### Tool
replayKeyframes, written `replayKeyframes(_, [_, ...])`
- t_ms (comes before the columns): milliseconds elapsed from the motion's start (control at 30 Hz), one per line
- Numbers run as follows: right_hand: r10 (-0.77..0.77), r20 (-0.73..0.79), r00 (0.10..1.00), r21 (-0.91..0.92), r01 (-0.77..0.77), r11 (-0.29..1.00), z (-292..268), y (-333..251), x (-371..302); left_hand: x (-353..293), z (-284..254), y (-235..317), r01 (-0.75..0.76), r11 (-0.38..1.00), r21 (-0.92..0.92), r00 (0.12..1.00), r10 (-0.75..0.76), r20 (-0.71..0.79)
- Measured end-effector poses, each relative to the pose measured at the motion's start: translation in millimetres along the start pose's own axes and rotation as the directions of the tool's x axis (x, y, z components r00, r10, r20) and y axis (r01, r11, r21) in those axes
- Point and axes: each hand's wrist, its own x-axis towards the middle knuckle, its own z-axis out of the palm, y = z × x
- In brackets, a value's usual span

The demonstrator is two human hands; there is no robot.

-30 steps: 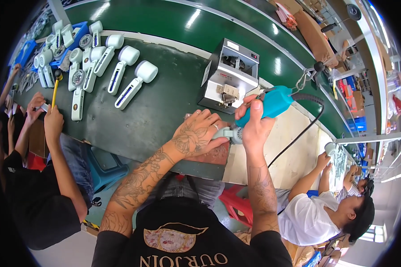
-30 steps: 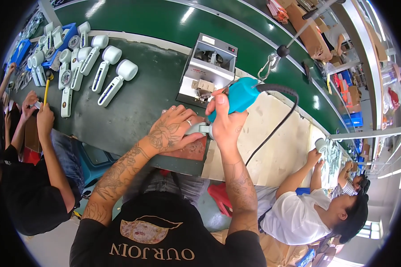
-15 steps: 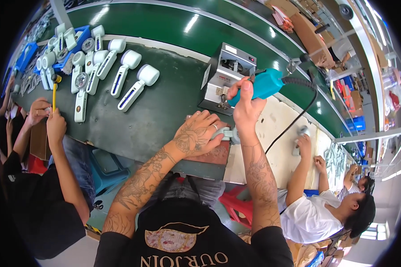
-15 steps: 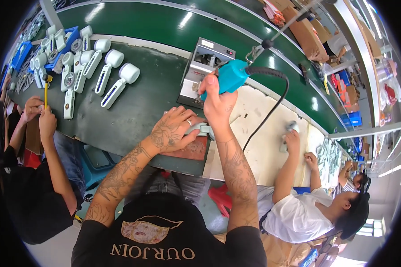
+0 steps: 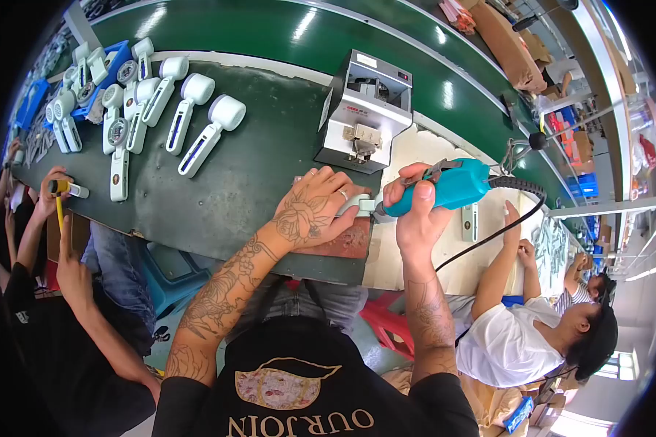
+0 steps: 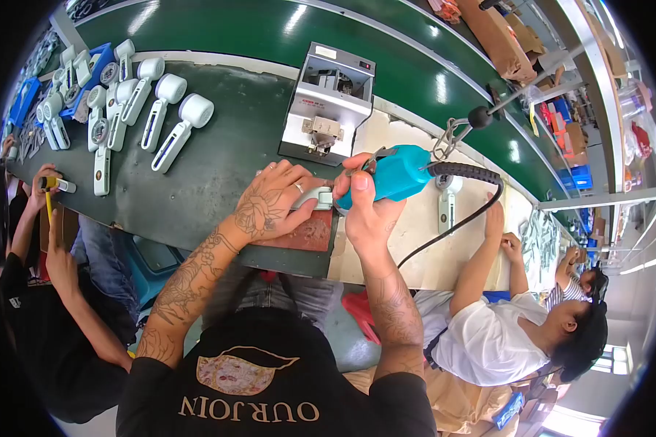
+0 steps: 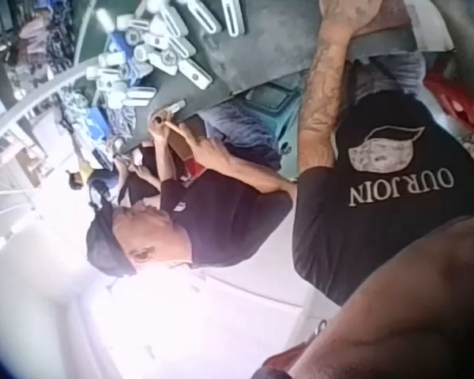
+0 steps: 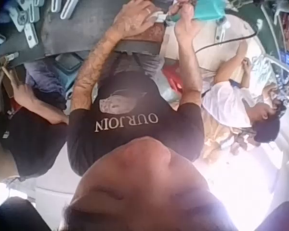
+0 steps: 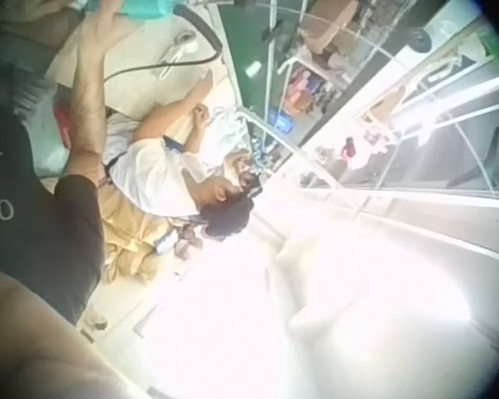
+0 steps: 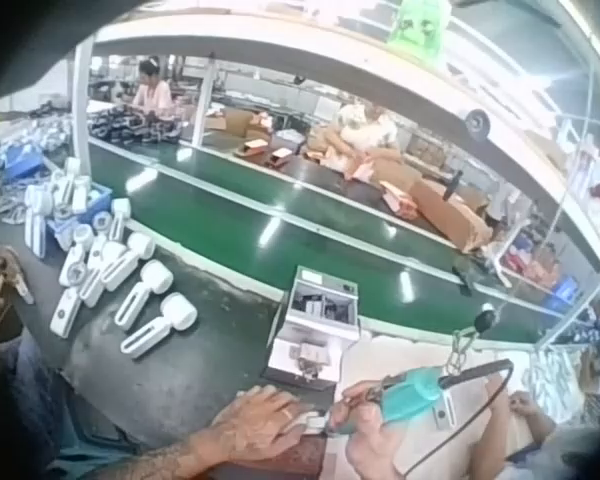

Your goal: Assembling plastic housing components using an electric screwdriver on a factory production line.

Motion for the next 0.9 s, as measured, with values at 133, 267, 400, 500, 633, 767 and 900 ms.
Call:
replayKeyframes(133, [0.003,-0.010,1.000,-0.013,-0.003,1.000,-4.1,3.9,-2.9,0.3,1.2,1.0,0.006,1.000,-0.005,1.000,-0.006,-0.005])
replayKeyframes(267, [-0.010,-0.008,1.000,0.028,0.011,1.000,-9.1,10.3,-5.9,-0.4,0.9,2.0,0.002,1.000,-0.005,1.000,-0.002,-0.007])
replayKeyframes(400, [0.029,-0.040,0.999,-0.077,-0.032,0.996,-4.7,13.4,-9.6,-2.1,4.4,0.9,-0.006,1.000,0.006,1.000,0.006,-0.022])
replayKeyframes(500, [0.003,-0.023,1.000,-0.067,-0.005,0.998,-7.2,21.1,-10.2,1.5,1.0,2.2,0.004,1.000,0.021,0.999,-0.005,0.052])
replayKeyframes(633, [-0.013,0.013,1.000,-0.070,0.014,0.997,-3.8,20.2,-6.8,3.6,0.2,1.9,-0.032,0.998,0.045,0.999,0.031,0.017])
replayKeyframes(767, [-0.034,0.032,0.999,-0.082,0.037,0.996,-6.6,22.6,-6.7,4.7,2.4,1.3,-0.017,0.999,0.041,1.000,0.016,0.016])
replayKeyframes(900, [-0.006,-0.062,0.998,-0.059,0.002,0.998,-3.8,22.4,-14.5,4.3,3.1,-3.5,-0.077,0.997,0.018,0.997,0.077,0.017])
